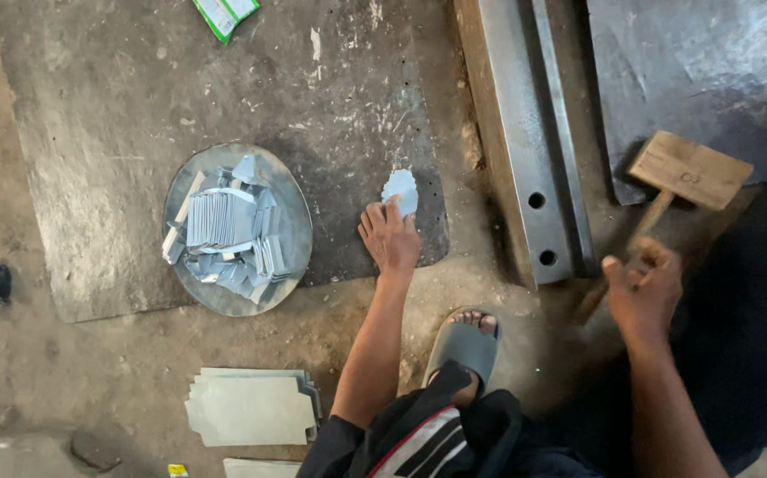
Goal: The person sits on the floor and hammers small metal pieces against a steel angle with a wooden mallet to bend them, folds some pieces by hand, and places the finished pieces onto a plate with a growing pile of completed parts.
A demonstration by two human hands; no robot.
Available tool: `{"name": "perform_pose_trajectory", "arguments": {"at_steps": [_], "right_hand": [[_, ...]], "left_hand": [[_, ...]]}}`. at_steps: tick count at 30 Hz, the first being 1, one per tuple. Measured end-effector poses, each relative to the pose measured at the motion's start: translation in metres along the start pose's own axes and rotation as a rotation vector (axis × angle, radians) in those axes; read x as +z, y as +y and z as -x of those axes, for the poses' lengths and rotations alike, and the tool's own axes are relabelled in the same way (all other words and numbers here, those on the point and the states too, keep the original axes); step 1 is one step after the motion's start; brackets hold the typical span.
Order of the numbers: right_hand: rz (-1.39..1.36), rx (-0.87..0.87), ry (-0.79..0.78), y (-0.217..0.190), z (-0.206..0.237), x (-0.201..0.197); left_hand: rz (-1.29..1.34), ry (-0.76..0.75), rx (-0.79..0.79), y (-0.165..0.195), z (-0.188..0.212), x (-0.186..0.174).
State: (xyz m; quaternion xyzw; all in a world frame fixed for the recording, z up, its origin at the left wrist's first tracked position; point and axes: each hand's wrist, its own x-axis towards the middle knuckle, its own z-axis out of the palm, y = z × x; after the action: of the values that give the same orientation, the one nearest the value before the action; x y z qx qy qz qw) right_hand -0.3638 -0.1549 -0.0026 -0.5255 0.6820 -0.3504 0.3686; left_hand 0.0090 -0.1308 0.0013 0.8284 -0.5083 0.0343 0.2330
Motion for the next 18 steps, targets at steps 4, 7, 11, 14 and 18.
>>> {"name": "perform_pose_trajectory", "arguments": {"at_steps": [4, 7, 11, 14, 18], "right_hand": [[0.016, 0.026, -0.051, -0.031, 0.033, 0.002], [0.079, -0.187, -0.076, -0.065, 0.054, 0.009], [-0.109, -0.169, -0.385, -0.097, 0.075, 0.045], [-0.169, -0.107, -0.582, -0.102, 0.078, 0.079], [0.012, -0.122, -0.665, -0.096, 0.072, 0.117]], "left_hand": [[0.030, 0.023, -0.060, -0.002, 0.005, 0.005], [0.038, -0.008, -0.056, -0.003, 0.009, 0.006], [0.255, -0.064, -0.023, -0.007, 0.016, 0.000], [0.363, -0.125, -0.083, -0.012, 0.016, -0.005], [0.392, -0.053, -0.006, -0.019, -0.002, -0.002]]}}
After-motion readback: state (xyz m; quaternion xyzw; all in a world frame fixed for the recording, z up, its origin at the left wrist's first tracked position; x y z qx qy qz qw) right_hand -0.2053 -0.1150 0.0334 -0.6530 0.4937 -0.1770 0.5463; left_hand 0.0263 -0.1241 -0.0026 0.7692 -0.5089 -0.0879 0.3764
